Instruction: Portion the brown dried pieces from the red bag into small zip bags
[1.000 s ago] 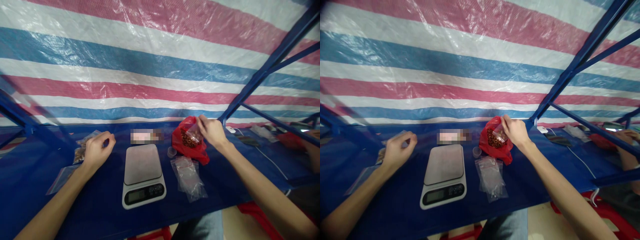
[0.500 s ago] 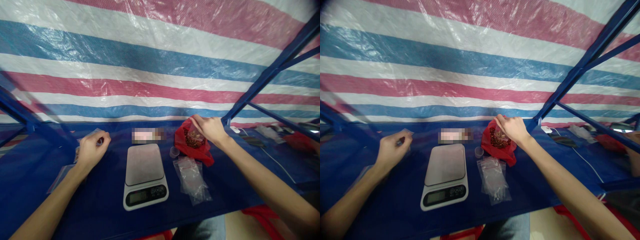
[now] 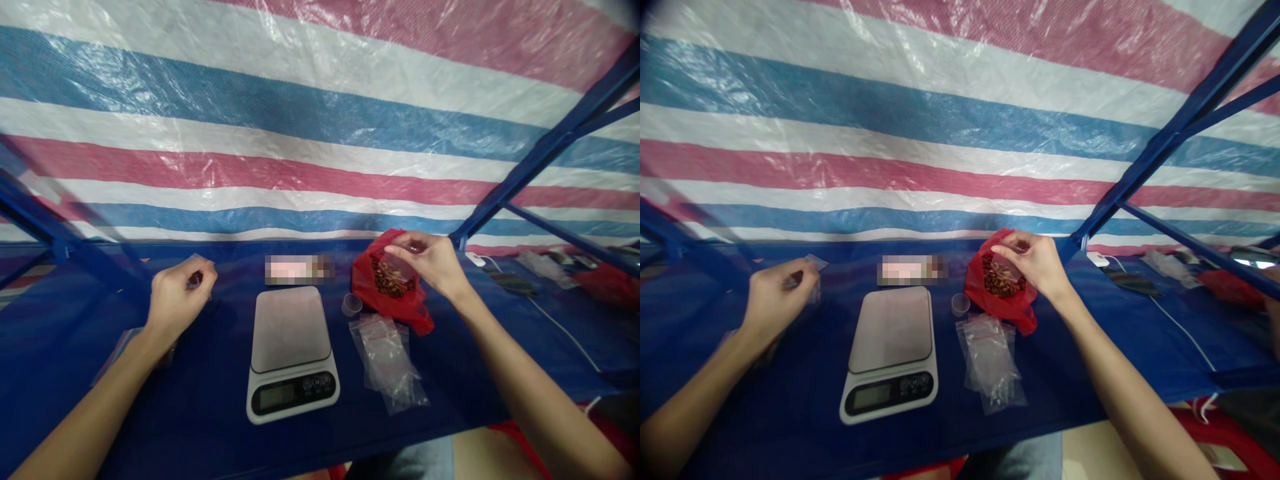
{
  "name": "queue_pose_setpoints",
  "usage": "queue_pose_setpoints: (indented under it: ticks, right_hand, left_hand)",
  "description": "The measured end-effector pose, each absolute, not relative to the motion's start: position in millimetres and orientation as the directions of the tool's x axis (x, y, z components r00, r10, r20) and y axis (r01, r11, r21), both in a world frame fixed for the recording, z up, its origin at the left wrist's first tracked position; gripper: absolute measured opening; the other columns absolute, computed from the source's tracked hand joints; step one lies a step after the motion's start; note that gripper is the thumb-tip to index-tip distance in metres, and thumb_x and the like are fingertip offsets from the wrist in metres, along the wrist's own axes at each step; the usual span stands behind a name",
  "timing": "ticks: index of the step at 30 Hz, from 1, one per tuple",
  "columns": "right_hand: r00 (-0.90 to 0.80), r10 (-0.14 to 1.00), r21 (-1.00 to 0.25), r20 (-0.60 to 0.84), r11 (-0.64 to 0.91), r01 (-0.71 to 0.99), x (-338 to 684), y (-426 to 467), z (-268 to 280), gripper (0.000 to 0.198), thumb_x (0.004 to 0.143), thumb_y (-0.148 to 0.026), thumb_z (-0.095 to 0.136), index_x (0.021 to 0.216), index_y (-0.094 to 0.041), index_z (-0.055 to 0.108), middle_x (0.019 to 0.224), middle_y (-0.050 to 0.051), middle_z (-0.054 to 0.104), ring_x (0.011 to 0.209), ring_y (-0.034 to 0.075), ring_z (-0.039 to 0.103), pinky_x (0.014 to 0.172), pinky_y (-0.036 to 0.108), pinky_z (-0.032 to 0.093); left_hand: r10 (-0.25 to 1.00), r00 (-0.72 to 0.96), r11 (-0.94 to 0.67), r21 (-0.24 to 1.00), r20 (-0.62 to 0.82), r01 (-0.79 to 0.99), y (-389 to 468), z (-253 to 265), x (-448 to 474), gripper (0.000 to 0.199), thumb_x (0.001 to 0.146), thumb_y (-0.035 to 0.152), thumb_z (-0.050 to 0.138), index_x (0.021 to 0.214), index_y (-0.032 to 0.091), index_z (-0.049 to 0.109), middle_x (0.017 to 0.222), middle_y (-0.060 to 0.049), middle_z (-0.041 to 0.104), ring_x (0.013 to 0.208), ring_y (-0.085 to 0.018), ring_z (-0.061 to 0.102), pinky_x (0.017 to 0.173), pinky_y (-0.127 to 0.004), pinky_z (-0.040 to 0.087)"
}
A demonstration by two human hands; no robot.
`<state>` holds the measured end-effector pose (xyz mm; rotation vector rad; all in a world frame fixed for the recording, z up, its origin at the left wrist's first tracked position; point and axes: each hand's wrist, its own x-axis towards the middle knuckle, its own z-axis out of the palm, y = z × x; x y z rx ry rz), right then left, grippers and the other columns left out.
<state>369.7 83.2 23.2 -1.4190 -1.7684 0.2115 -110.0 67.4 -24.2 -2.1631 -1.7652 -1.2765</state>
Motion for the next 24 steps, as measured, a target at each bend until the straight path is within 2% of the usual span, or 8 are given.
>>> queue_pose_setpoints:
  ticks: [3, 6, 9, 12, 15, 18, 21, 24]
  right_hand:
    - [0.077, 0.920, -0.800, 0.384, 0.291, 0.525, 377, 68, 4, 0.046, 0.073, -0.062, 0.089, 0.092, -0.020, 0.086, 0.092, 0.009, 0.085, 0.076, 0.026, 0.078, 0.072, 0.036, 0.061]
    - [0.201, 0.894, -0.848, 0.401, 0.278, 0.452, 382, 60, -14, 0.035, 0.072, -0.053, 0.092, 0.086, -0.022, 0.087, 0.088, 0.007, 0.085, 0.077, 0.025, 0.078, 0.077, 0.039, 0.063]
    - [0.306, 0.820, -0.841, 0.483, 0.338, 0.422, 384, 63, -18, 0.029, 0.070, -0.049, 0.095, 0.079, -0.023, 0.084, 0.082, 0.003, 0.083, 0.072, 0.022, 0.075, 0.077, 0.037, 0.062]
    - [0.351, 0.789, -0.850, 0.504, 0.381, 0.362, 382, 70, -18, 0.034, 0.066, -0.051, 0.097, 0.074, -0.022, 0.081, 0.075, 0.001, 0.080, 0.066, 0.019, 0.071, 0.071, 0.035, 0.061]
    - [0.373, 0.792, -0.866, 0.483, 0.370, 0.336, 377, 75, -23, 0.040, 0.073, -0.059, 0.091, 0.074, -0.021, 0.080, 0.073, 0.002, 0.079, 0.065, 0.020, 0.072, 0.069, 0.035, 0.061]
    - [0.368, 0.782, -0.855, 0.503, 0.388, 0.343, 373, 73, -24, 0.037, 0.079, -0.057, 0.087, 0.081, -0.020, 0.082, 0.078, 0.004, 0.081, 0.076, 0.024, 0.077, 0.078, 0.037, 0.063]
    - [0.418, 0.657, -0.774, 0.628, 0.472, 0.422, 370, 57, -13, 0.028, 0.081, -0.047, 0.088, 0.090, -0.022, 0.081, 0.088, 0.005, 0.082, 0.083, 0.023, 0.078, 0.084, 0.037, 0.064]
    - [0.421, 0.525, -0.664, 0.740, 0.469, 0.582, 363, 21, 2, 0.022, 0.079, -0.036, 0.090, 0.086, -0.023, 0.074, 0.085, 0.004, 0.081, 0.079, 0.024, 0.078, 0.079, 0.037, 0.065]
  left_hand:
    - [0.766, 0.006, -0.350, 0.410, 0.642, 0.843, 67, -23, -111, 0.035, 0.092, 0.033, 0.052, 0.061, 0.019, 0.060, 0.054, 0.004, 0.054, 0.051, -0.010, 0.049, 0.059, -0.023, 0.036]
    - [0.743, 0.012, -0.364, 0.389, 0.669, 0.847, 67, -22, -110, 0.037, 0.093, 0.032, 0.053, 0.059, 0.019, 0.058, 0.051, 0.005, 0.050, 0.049, -0.009, 0.046, 0.057, -0.023, 0.033]
    - [0.715, 0.023, -0.384, 0.366, 0.698, 0.848, 68, -23, -111, 0.038, 0.093, 0.030, 0.054, 0.057, 0.019, 0.057, 0.050, 0.006, 0.047, 0.048, -0.008, 0.045, 0.056, -0.023, 0.032]
    - [0.686, 0.026, -0.398, 0.345, 0.727, 0.850, 71, -26, -113, 0.037, 0.091, 0.030, 0.055, 0.056, 0.018, 0.056, 0.050, 0.006, 0.046, 0.046, -0.007, 0.044, 0.055, -0.022, 0.032]
    - [0.657, 0.020, -0.401, 0.326, 0.754, 0.856, 74, -30, -119, 0.037, 0.090, 0.031, 0.055, 0.055, 0.018, 0.056, 0.049, 0.006, 0.045, 0.045, -0.008, 0.045, 0.055, -0.022, 0.033]
    - [0.627, -0.005, -0.388, 0.318, 0.779, 0.865, 76, -33, -125, 0.038, 0.089, 0.033, 0.056, 0.054, 0.019, 0.055, 0.048, 0.006, 0.042, 0.045, -0.008, 0.043, 0.055, -0.022, 0.032]
    - [0.613, -0.037, -0.363, 0.323, 0.789, 0.874, 77, -35, -129, 0.042, 0.089, 0.036, 0.056, 0.051, 0.020, 0.051, 0.046, 0.006, 0.040, 0.044, -0.008, 0.040, 0.055, -0.023, 0.032]
    - [0.636, -0.078, -0.322, 0.356, 0.768, 0.877, 76, -36, -129, 0.043, 0.088, 0.041, 0.055, 0.050, 0.021, 0.050, 0.047, 0.005, 0.042, 0.046, -0.010, 0.043, 0.057, -0.024, 0.035]
